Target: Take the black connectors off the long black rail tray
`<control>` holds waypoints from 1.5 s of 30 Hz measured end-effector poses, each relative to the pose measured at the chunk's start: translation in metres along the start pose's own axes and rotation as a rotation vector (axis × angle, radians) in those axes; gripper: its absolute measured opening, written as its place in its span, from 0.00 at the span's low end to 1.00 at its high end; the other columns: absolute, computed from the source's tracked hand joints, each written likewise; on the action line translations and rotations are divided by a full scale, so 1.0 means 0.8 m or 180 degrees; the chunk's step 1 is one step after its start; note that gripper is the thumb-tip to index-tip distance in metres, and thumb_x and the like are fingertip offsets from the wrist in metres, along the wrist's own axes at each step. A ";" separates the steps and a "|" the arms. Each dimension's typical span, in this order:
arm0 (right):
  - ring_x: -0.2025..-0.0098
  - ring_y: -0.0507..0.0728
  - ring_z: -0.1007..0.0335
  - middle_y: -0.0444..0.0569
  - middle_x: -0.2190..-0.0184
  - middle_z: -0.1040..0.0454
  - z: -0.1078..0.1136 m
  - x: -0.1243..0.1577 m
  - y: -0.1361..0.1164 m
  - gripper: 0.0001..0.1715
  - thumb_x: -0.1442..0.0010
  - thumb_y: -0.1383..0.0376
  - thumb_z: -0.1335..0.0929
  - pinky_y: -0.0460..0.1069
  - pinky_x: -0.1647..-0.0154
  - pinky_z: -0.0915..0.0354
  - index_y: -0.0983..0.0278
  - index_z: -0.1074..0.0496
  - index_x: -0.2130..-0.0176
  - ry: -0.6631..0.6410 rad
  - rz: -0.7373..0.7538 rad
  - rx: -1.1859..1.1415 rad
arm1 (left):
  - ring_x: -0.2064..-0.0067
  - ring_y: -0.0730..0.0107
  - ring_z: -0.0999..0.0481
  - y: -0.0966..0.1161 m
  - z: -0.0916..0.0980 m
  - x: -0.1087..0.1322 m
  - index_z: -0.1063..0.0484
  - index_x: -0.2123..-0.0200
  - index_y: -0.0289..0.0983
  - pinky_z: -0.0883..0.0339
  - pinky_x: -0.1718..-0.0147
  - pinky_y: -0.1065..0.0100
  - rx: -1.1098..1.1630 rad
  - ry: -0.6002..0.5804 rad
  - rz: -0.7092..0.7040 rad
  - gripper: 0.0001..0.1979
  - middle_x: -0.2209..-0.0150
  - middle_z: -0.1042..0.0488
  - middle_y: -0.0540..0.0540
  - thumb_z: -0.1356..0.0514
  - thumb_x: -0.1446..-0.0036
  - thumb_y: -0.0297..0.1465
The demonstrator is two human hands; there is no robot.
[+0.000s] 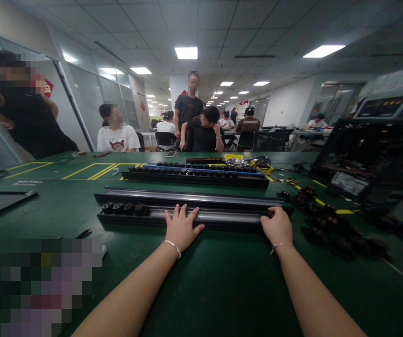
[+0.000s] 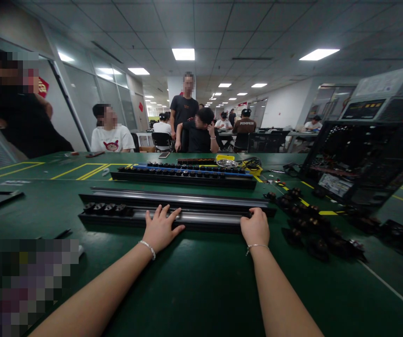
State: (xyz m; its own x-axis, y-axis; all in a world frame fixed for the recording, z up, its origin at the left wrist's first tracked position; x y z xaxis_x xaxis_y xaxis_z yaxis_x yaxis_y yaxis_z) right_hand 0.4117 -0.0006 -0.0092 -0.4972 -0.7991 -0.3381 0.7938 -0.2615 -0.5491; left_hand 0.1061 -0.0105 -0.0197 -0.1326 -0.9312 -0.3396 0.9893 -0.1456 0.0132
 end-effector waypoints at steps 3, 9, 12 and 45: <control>0.60 0.58 0.34 0.55 0.59 0.32 -0.001 -0.002 0.003 0.20 0.51 0.65 0.38 0.50 0.59 0.40 0.67 0.33 0.56 0.0076 0.0071 -0.0034 | 0.37 0.44 0.50 0.000 0.000 0.000 0.46 0.41 0.54 0.59 0.46 0.36 -0.0034 0.0034 0.0001 0.31 0.39 0.41 0.41 0.55 0.46 0.55; 0.58 0.60 0.34 0.57 0.59 0.30 0.004 -0.011 0.020 0.21 0.52 0.65 0.38 0.52 0.58 0.38 0.66 0.32 0.56 0.0144 -0.0120 -0.0031 | 0.38 0.43 0.49 -0.001 0.000 0.000 0.45 0.41 0.54 0.59 0.46 0.35 0.0015 0.0033 -0.0004 0.31 0.40 0.41 0.40 0.55 0.46 0.55; 0.57 0.62 0.33 0.57 0.58 0.30 0.009 -0.015 0.034 0.22 0.52 0.64 0.38 0.53 0.58 0.37 0.66 0.32 0.56 0.0106 -0.0348 -0.0003 | 0.38 0.43 0.48 0.000 0.000 -0.001 0.45 0.41 0.54 0.59 0.46 0.35 0.0050 0.0013 -0.0004 0.31 0.39 0.41 0.40 0.55 0.46 0.55; 0.48 0.73 0.44 0.63 0.50 0.37 0.039 -0.031 0.097 0.24 0.48 0.65 0.42 0.64 0.58 0.39 0.63 0.28 0.55 -0.0403 -0.0703 0.1147 | 0.47 0.54 0.38 -0.152 0.032 0.003 0.31 0.53 0.39 0.42 0.52 0.54 0.0190 0.0949 0.1893 0.18 0.49 0.33 0.42 0.49 0.47 0.31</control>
State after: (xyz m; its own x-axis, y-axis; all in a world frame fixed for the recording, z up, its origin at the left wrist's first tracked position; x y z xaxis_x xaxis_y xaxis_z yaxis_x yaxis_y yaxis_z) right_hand 0.4963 -0.0179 -0.0196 -0.6397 -0.7569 -0.1339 0.7558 -0.5878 -0.2884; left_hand -0.0164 -0.0036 0.0020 0.4658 -0.7274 -0.5038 0.8823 0.3381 0.3276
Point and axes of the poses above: each hand's wrist, its own x-axis away from the middle knuckle, its own z-axis out of the back of the hand, y = z × x, the point moved 5 cm from there along -x, towards the middle knuckle
